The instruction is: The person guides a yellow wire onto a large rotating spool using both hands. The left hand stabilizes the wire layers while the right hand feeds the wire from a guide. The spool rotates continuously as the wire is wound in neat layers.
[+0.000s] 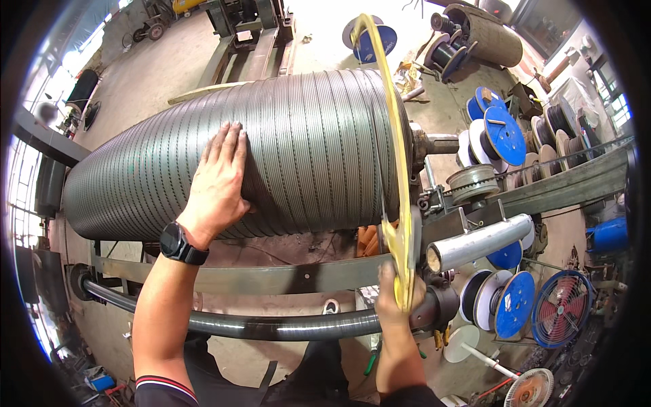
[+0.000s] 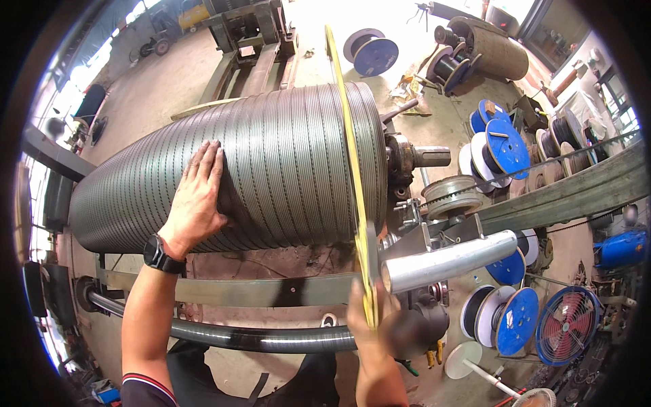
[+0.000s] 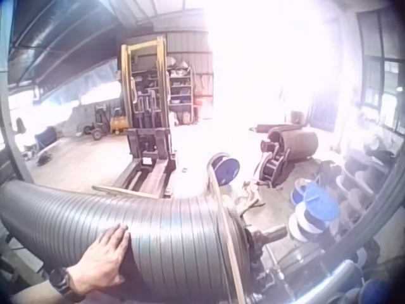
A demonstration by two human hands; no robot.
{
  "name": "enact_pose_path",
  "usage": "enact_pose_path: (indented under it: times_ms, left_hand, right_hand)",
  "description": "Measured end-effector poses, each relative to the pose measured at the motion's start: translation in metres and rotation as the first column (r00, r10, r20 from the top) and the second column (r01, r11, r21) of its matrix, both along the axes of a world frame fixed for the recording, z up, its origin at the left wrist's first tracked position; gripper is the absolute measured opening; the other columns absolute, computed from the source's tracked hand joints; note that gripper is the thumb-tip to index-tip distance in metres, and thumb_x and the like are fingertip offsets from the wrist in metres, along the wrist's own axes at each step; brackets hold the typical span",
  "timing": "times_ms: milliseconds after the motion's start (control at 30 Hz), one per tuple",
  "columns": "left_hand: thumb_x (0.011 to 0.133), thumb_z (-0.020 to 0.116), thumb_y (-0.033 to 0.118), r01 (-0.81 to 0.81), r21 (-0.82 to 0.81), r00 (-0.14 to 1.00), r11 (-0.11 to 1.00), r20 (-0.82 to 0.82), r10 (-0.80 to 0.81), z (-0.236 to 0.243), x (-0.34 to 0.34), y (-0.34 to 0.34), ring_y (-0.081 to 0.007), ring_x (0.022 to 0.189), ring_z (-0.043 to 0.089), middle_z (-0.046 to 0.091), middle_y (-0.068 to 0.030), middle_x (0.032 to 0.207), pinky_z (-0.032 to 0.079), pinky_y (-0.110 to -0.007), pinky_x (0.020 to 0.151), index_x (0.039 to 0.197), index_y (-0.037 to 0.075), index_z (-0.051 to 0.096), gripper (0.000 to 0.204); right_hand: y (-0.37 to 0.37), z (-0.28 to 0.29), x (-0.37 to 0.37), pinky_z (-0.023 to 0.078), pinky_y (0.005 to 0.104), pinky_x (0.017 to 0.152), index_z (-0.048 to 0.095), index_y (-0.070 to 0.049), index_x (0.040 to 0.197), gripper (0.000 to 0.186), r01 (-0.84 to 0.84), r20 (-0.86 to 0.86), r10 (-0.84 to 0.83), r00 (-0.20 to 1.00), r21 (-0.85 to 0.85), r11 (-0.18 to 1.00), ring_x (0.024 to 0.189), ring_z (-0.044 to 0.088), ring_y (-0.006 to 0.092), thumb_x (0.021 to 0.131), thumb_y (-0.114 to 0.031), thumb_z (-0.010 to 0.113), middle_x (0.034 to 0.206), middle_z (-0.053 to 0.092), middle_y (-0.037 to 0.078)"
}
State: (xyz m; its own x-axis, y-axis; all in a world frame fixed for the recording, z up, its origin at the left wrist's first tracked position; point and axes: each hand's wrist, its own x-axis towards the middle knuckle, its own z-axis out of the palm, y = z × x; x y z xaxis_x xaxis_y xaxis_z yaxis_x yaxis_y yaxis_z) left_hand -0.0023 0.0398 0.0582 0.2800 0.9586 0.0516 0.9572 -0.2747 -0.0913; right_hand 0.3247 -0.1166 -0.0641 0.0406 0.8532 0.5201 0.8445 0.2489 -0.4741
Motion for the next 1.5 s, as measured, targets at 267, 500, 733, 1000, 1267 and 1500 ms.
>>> enact_pose_path:
  times_ms: [267,500,733,1000,1267,1500]
  left_hand:
    - [0.056,0.095,0.017,0.009,0.015,0.999,1.000,0.053,-0.010,-0.001,0.001,0.004,-0.0421,0.158,0.026,0.029,-0.0269,0.168,0.023,-0.048,0.132,0.158,-0.010,0.031,0.123]
    - [0.057,0.095,0.013,0.016,0.036,0.995,0.999,0.102,-0.020,-0.004,-0.003,-0.002,-0.0412,0.158,0.028,0.032,-0.0268,0.166,0.026,-0.046,0.131,0.157,-0.010,0.033,0.120]
    - [0.056,0.095,0.012,-0.011,0.012,0.995,1.000,0.103,0.009,-0.004,-0.001,-0.001,-0.0409,0.159,0.024,0.028,-0.0262,0.169,0.023,-0.045,0.133,0.160,-0.008,0.029,0.125]
    - [0.055,0.095,0.013,0.037,0.022,0.992,0.999,0.119,-0.040,-0.008,0.002,0.000,-0.0414,0.159,0.025,0.028,-0.0271,0.169,0.024,-0.046,0.133,0.158,-0.011,0.030,0.125]
    - [0.056,0.095,0.014,0.006,0.018,0.995,1.000,0.104,-0.007,-0.009,-0.008,-0.005,-0.0423,0.159,0.023,0.027,-0.0277,0.168,0.023,-0.046,0.133,0.160,-0.009,0.029,0.126]
    - [0.054,0.097,0.015,0.027,0.002,0.990,1.000,0.138,-0.027,-0.008,-0.005,-0.003,-0.0423,0.159,0.024,0.028,-0.0270,0.168,0.024,-0.046,0.133,0.160,-0.010,0.029,0.128]
  right_hand:
    - [0.024,-0.004,-0.005,0.055,0.0427,0.061,0.072,0.001,0.098,0.014,0.005,0.158,-0.032,0.987,0.165,0.986,0.071,0.070,0.0343,0.094,-0.012,0.075,0.090,0.071,0.019]
    - [-0.048,-0.023,-0.008,0.058,0.0376,0.077,0.067,0.006,0.102,0.023,0.039,-0.575,-0.156,0.803,-0.211,0.977,0.087,0.073,0.0294,0.094,-0.013,0.076,0.098,0.072,0.018]
    - [0.031,-0.005,-0.006,0.053,0.0427,0.055,0.073,0.000,0.107,0.017,-0.008,0.169,-0.027,0.985,0.202,0.979,0.066,0.069,0.0377,0.094,-0.010,0.076,0.095,0.071,0.020]
    - [0.027,-0.004,-0.012,0.057,0.0431,0.061,0.072,0.001,0.104,0.016,0.036,-0.340,0.010,0.940,0.130,0.991,0.070,0.072,0.0339,0.090,-0.005,0.079,0.091,0.073,0.018]
    - [-0.021,0.001,-0.007,0.058,0.0435,0.061,0.068,0.005,0.097,0.016,-0.035,-0.379,0.085,0.922,0.136,0.990,0.065,0.072,0.0389,0.088,-0.006,0.077,0.079,0.072,0.020]
    - [0.044,-0.001,-0.013,0.055,0.0420,0.058,0.068,0.002,0.096,0.017,-0.020,-0.192,0.060,0.980,0.201,0.979,0.061,0.069,0.0364,0.089,-0.008,0.080,0.078,0.071,0.017]
